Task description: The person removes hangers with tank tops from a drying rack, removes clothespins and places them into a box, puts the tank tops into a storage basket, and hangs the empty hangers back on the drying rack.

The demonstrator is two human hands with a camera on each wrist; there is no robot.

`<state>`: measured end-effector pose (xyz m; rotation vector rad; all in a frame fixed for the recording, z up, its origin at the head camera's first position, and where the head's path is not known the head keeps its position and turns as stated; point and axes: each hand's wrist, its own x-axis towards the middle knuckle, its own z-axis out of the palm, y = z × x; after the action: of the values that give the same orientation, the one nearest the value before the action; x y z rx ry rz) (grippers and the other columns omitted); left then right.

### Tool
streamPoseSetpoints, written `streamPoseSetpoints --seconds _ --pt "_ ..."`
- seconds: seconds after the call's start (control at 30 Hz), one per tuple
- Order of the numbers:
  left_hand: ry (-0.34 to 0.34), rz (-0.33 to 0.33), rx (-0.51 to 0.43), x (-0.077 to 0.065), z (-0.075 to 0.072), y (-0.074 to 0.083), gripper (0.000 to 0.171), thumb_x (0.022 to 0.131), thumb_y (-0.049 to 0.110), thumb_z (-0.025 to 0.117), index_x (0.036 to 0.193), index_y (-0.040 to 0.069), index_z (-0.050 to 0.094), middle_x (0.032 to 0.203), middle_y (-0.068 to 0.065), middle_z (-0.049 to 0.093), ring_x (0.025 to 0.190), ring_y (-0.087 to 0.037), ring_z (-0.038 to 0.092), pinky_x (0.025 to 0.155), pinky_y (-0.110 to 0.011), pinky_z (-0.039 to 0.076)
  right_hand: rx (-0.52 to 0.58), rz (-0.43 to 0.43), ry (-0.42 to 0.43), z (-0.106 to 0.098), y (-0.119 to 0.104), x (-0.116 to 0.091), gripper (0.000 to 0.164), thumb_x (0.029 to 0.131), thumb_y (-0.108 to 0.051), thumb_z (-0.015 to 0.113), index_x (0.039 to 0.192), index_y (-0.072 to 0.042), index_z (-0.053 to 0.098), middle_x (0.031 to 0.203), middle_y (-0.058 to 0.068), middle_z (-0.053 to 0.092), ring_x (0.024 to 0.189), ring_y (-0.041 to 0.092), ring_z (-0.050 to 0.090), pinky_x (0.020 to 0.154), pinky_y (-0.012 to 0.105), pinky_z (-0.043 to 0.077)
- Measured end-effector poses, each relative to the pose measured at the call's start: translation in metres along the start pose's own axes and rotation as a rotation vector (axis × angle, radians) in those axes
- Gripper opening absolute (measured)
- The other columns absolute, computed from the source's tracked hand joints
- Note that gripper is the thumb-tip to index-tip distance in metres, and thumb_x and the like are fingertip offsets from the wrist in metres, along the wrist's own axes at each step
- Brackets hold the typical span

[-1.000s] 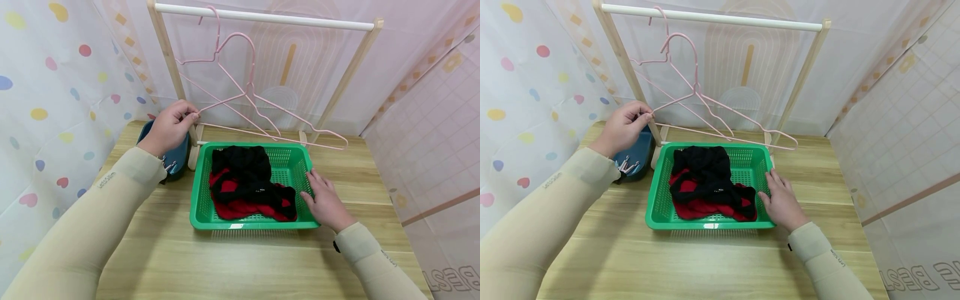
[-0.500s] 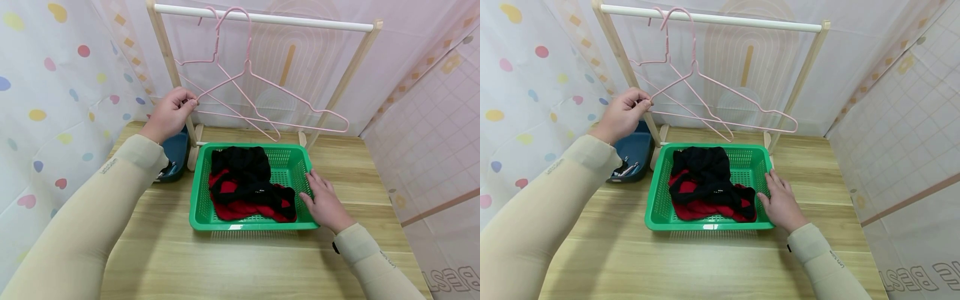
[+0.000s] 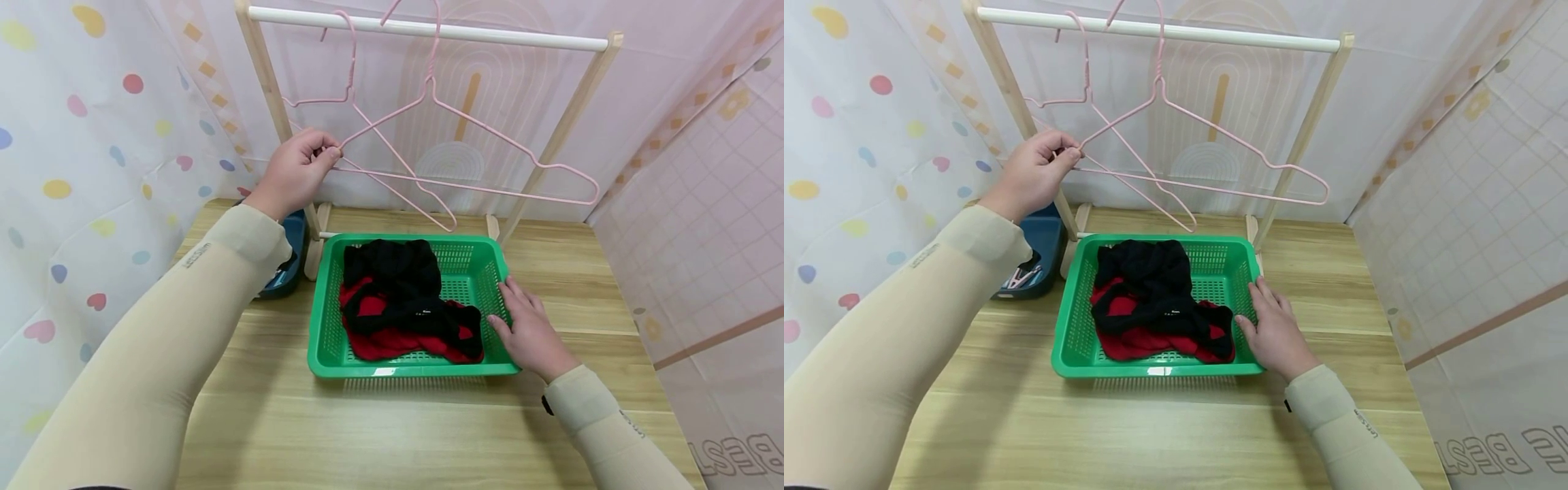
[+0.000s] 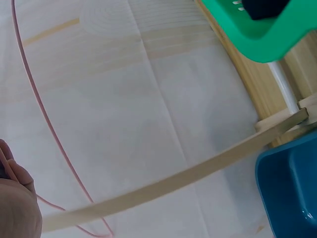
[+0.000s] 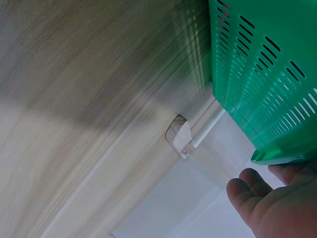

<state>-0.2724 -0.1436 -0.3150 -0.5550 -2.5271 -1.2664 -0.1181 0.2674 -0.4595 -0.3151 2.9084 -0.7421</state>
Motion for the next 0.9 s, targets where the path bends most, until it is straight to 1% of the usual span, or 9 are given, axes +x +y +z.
streamPoseSetpoints --seconds 0.17,0.6,0.77,0.9 --pt "0.003 0.000 -0.004 0.007 0.002 0.002 0.028 0.112 0.025 0.052 0.112 0.002 0.069 0.102 -0.001 0.055 0.093 -0.019 0.047 0.080 -0.029 0.038 -0.006 -0.002 0.004 0.000 -0.001 -0.001 0.070 0.110 -0.028 0.056 0.165 0.002 0.025 0.176 0.021 0.013 0.154 0.053 0.020 0.122 0.070 0.025" --pt "-0.013 -0.043 0.002 0.016 0.004 0.002 0.028 0.112 0.026 0.051 0.114 0.003 0.069 0.108 -0.002 0.056 0.095 -0.018 0.048 0.082 -0.029 0.039 -0.017 -0.008 -0.002 0.001 -0.003 0.000 0.071 0.110 -0.029 0.055 0.165 0.004 0.023 0.175 0.023 0.011 0.154 0.054 0.018 0.123 0.069 0.022" --pt "-0.010 -0.066 0.005 0.019 0.004 0.001 0.030 0.112 0.027 0.050 0.116 0.004 0.068 0.108 -0.002 0.056 0.094 -0.018 0.048 0.082 -0.030 0.038 -0.016 -0.004 0.005 0.003 -0.002 0.000 0.072 0.110 -0.030 0.056 0.165 0.002 0.023 0.176 0.022 0.011 0.153 0.054 0.018 0.122 0.070 0.023" --pt "-0.014 -0.068 0.007 0.021 0.005 -0.001 0.029 0.113 0.026 0.049 0.114 0.004 0.067 0.105 -0.002 0.055 0.092 -0.018 0.047 0.082 -0.030 0.038 -0.015 -0.006 0.006 0.003 -0.003 0.000 0.073 0.110 -0.031 0.056 0.165 0.002 0.023 0.176 0.022 0.012 0.153 0.054 0.019 0.122 0.071 0.024"
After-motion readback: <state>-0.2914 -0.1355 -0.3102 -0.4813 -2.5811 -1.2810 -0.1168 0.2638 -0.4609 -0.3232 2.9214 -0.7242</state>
